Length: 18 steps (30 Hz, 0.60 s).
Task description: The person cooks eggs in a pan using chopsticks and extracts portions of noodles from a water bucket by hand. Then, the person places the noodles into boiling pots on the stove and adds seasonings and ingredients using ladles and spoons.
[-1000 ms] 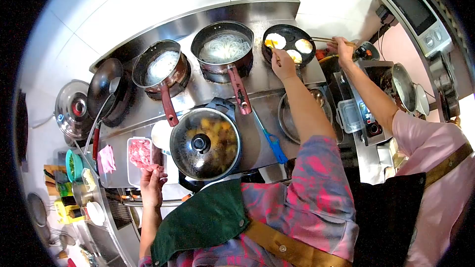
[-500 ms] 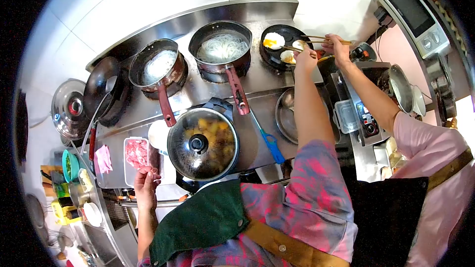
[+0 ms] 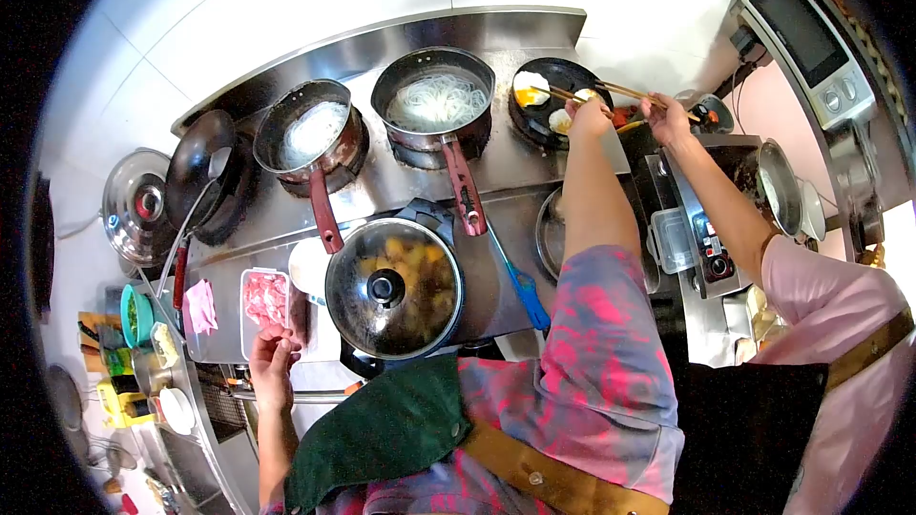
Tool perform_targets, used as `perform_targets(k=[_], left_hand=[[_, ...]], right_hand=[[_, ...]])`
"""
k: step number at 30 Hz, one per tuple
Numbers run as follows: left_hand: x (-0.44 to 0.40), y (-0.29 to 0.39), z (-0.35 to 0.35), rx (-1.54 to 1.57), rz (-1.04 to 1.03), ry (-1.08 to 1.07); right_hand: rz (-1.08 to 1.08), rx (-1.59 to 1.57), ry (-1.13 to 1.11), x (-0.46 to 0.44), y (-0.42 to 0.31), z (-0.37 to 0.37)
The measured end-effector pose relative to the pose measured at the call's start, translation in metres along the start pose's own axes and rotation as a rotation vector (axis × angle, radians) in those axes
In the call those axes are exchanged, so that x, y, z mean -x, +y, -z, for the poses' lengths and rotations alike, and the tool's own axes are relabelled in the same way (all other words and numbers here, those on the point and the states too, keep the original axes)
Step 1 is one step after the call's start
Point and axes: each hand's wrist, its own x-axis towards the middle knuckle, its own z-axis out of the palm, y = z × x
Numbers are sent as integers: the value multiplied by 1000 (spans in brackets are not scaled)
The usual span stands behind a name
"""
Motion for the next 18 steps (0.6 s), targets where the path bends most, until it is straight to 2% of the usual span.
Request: perform_targets(k=[4,8,11,13,15,18], left_hand=[[-1,0,-1,1,-2,-5],[-4,3,-4,11,-26,-36],[-6,4,-5,-4,-33,-55],[-7,5,-7,-6,-39,-64],[-7,7,-9,-8,-35,-56],[-6,8,-10,15,-53,-90]], right_hand=[[113,93,-72,-11,3,2],[62,60,-9,-13,-5,6],[29,-14,-72,-11,-12,16],[51,17,-198,4,-27,14],[116,32,-226,21,-33,15],[344,251,-577,44,-34,28]])
